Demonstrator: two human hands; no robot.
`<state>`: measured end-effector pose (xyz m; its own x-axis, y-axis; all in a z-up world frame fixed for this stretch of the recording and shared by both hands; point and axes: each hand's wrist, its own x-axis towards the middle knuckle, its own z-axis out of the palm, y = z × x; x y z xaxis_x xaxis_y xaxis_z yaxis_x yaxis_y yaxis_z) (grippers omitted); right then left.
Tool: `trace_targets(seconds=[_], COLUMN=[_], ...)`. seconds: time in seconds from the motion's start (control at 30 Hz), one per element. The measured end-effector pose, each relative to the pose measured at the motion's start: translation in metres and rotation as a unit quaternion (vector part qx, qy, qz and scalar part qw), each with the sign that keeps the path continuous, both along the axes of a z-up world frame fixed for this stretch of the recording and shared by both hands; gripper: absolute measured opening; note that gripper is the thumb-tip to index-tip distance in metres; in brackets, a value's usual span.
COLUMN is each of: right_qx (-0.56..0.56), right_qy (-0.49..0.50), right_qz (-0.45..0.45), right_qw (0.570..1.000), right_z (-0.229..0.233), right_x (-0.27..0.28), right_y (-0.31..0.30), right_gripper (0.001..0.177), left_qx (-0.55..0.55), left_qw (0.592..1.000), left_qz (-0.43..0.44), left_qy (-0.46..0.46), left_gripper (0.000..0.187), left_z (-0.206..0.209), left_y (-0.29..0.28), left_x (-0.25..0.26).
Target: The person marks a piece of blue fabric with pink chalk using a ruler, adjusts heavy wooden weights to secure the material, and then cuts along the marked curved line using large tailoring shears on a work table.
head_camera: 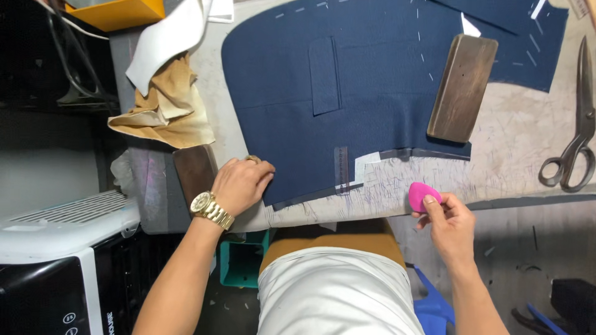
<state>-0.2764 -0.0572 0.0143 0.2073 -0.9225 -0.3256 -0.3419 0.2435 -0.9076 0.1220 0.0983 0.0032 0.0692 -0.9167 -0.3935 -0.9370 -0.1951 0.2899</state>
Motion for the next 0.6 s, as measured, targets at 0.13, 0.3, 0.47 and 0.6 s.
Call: trace_targets(seconds=[0.13,0.3,0.47,0.6], right_qx=[0.012,-0.064,-0.138,-0.103], right_qy=[0.032,0.141,0.135,0.155], right_qz=[0.038,0.147,0.239,0.220], right_qw=[0.999,0.977,0.952,0.958], right_z=[-0.012,0.015,0.006,0.006], right_x=[-0.001,0.047,0.072,0.079], right_y=[0.010,0.006,-0.010,-0.030], right_gripper=[0.017,0.016,0.017,0.020], left_qx=[-0.124,-0.278,-0.333,-0.347], left_qw=[0.991,0.958,0.939,0.936], left_qz=[0.039,0.043,0.077,0.060], left_qy=[-0.021,-0.052,-0.029,-0.006], left_gripper=[0.012,0.011,0.009,0.009], left_z=[-0.013,-0.005,-0.003,-0.004], left_y=[0.017,0.009,-0.009,-0.031], left_x=[-0.008,-0.030,-0.060,-0.081])
